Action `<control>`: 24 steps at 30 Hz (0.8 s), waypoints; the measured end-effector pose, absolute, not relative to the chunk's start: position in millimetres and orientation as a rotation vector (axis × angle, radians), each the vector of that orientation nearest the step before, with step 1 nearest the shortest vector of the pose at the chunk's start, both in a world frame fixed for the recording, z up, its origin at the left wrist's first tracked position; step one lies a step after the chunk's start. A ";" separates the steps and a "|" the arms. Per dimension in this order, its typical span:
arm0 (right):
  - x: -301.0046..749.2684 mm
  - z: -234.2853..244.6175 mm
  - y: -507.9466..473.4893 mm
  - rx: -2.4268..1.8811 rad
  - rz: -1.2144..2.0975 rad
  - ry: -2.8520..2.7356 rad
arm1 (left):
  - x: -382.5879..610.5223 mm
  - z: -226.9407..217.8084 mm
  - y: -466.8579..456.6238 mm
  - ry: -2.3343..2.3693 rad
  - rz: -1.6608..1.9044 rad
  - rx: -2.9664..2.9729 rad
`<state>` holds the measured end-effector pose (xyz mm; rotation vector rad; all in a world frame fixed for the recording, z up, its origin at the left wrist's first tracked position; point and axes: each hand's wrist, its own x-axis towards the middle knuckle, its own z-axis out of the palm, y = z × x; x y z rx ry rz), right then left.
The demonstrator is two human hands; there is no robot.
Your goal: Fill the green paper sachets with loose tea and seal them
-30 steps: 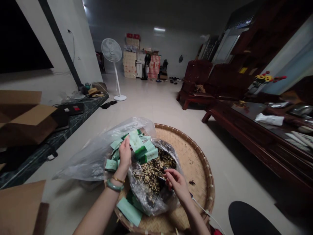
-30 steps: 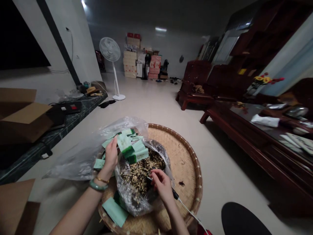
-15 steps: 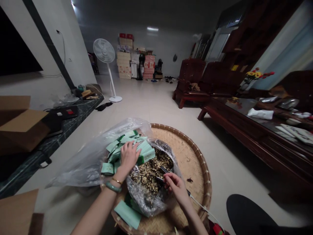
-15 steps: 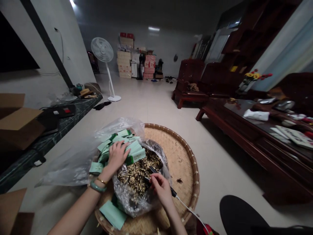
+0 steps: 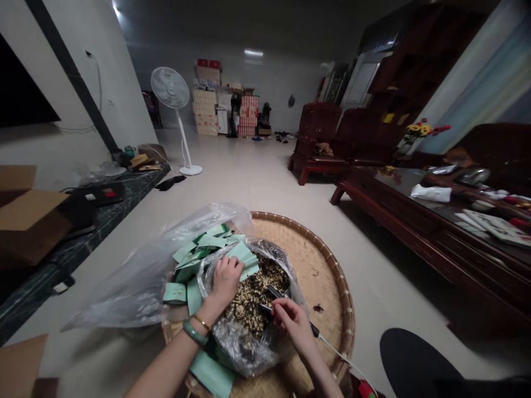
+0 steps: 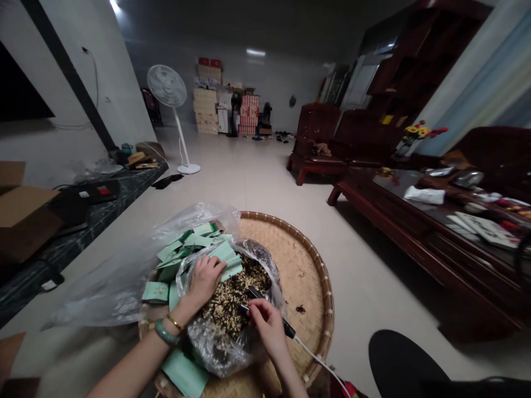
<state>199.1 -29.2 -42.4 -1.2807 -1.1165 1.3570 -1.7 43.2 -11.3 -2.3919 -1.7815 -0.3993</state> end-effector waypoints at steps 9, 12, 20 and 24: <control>216.1 -52.1 -38.0 -1.560 0.342 -1.875 | -16.8 -22.4 41.7 -1.812 -0.513 -2.328; 218.3 -57.5 -38.0 -1.725 0.205 -2.009 | -18.0 -22.8 42.4 -1.822 -0.471 -2.334; 233.5 -45.7 -42.7 -1.454 0.610 -2.183 | -14.5 -17.8 39.8 -1.886 -0.341 -2.338; 236.3 -31.9 -49.8 -1.374 0.784 -2.291 | -13.9 -17.7 39.8 -1.905 -0.364 -2.337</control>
